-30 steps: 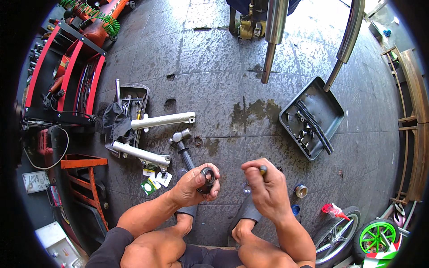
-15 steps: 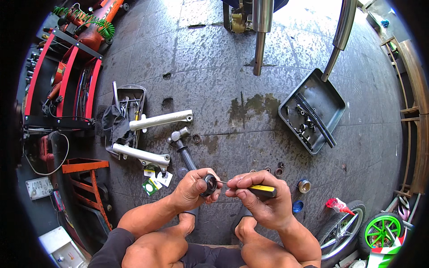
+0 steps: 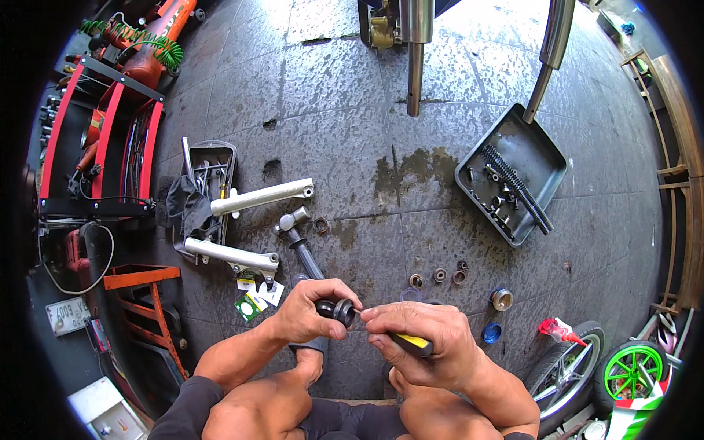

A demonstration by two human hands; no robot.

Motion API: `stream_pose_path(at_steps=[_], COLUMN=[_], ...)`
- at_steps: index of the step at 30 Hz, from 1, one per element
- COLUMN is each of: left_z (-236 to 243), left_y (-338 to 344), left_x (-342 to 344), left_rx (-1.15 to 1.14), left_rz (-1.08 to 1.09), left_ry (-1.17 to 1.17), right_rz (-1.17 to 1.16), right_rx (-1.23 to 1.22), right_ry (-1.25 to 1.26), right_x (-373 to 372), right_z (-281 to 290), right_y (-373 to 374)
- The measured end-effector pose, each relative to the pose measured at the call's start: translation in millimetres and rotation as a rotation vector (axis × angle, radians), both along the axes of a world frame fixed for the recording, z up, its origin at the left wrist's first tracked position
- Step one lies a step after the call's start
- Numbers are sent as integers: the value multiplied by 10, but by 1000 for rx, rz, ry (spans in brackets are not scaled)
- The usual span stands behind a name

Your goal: Repairing and assembling motorcycle front fork components.

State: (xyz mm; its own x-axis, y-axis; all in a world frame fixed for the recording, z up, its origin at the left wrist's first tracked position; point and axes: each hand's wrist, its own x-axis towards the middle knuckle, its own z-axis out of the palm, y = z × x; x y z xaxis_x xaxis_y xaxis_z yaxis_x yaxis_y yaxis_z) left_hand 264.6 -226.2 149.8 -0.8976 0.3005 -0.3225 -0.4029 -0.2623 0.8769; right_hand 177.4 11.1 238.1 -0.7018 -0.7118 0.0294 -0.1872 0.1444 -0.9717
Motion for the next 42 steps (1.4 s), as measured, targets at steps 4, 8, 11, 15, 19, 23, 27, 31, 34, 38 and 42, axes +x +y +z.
stream_pose_path(at_steps=[4, 8, 11, 15, 19, 23, 27, 31, 34, 38, 42], left_z=[1, -27, -26, 8, 2, -43, -13, 53, 90, 94, 37], left_y=[-37, -44, -1, 100, 269, 393, 421, 362, 318, 250, 249], left_x=[30, 35, 59, 84, 59, -15, -66, -154, -217, -243, -184], left_rx=[-35, 48, 164, 216, 224, 84, -148, -488, -711, -884, -859], left_rz=[2, 29, 71, 189, 295, 403, 509, 519, 517, 448, 405], left_ry=[159, 230, 254, 328, 397, 528, 678, 943, 1113, 1251, 1219], right_rz=[-51, -126, -203, -238, -271, -329, -389, -404, -443, -432, -358], right_rx=[-108, -239, -399, -496, -593, -712, -697, -530, -426, -201, 1], right_ry=[-235, -412, -663, -831, -861, -753, -551, -166, -58, -4, -160], right_x=[51, 141, 226, 276, 289, 331, 391, 352, 331, 277, 201], right_z=[-26, -59, -67, -60, -63, -92, -87, -84, -41, 64, 138], right_y=[49, 76, 75, 85, 63, -33, -120, -172, -213, -186, -88])
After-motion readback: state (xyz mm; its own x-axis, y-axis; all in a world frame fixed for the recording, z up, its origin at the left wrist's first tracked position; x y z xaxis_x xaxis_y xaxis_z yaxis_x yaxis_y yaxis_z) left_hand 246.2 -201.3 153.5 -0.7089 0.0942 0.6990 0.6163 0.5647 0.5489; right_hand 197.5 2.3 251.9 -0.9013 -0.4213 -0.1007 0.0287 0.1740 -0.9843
